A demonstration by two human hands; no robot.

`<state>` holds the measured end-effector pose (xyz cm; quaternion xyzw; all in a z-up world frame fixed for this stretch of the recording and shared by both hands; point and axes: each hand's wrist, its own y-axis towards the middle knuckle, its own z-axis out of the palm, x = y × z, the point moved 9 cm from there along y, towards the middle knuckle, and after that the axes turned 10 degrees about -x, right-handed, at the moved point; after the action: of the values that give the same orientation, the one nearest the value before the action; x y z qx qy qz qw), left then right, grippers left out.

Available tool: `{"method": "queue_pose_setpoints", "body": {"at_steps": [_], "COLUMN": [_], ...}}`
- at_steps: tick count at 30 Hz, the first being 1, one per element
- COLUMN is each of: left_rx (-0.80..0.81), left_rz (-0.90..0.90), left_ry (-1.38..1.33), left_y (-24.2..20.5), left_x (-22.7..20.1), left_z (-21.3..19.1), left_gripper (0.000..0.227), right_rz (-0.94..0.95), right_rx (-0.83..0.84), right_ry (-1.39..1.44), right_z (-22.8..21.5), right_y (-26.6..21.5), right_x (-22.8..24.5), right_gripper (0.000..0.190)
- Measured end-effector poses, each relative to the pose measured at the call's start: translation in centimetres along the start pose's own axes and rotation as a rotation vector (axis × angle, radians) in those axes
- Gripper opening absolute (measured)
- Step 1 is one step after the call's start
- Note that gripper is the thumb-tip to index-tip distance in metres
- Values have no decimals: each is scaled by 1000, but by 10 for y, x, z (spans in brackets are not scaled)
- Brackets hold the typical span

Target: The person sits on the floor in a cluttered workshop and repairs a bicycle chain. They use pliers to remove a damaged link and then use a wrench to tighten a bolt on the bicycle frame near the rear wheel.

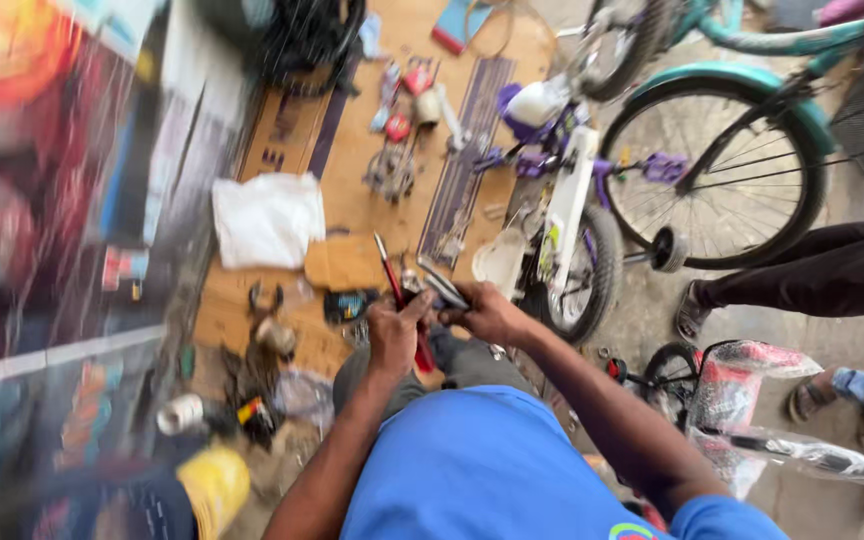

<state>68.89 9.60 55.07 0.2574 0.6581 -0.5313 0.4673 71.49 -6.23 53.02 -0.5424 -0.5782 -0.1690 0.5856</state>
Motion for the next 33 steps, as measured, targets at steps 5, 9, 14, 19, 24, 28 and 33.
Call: {"method": "queue_pose_setpoints", "body": {"at_steps": [5,9,14,19,24,28,33], "left_rx": [152,262,240,309,234,287,315], "left_rz": [-14,-39,-99,-218,-202,-249,-291], "left_ry": [-107,-64,10,-261,-323,-313,-266], "left_y": [63,114,211,346,456,513,568], "left_x": [-34,-42,-51,-98,-164,-198,-213], "left_z": [60,102,139,185,198,241,305], "left_gripper": [15,18,19,54,56,54,54], "right_rz": [42,80,159,234,132,180,237], "right_rx": [-154,-240,-320,-473,-523,-648,-701], "right_ry": [63,216,215,236,281,274,387], "right_z": [-57,-98,-153,-232,-300,-348,-402], "right_y": [29,62,129,226,308,331,368], "right_x": [14,15,-3,-10,22,31,18], "right_gripper": [27,27,24,18,19,16,19]}}
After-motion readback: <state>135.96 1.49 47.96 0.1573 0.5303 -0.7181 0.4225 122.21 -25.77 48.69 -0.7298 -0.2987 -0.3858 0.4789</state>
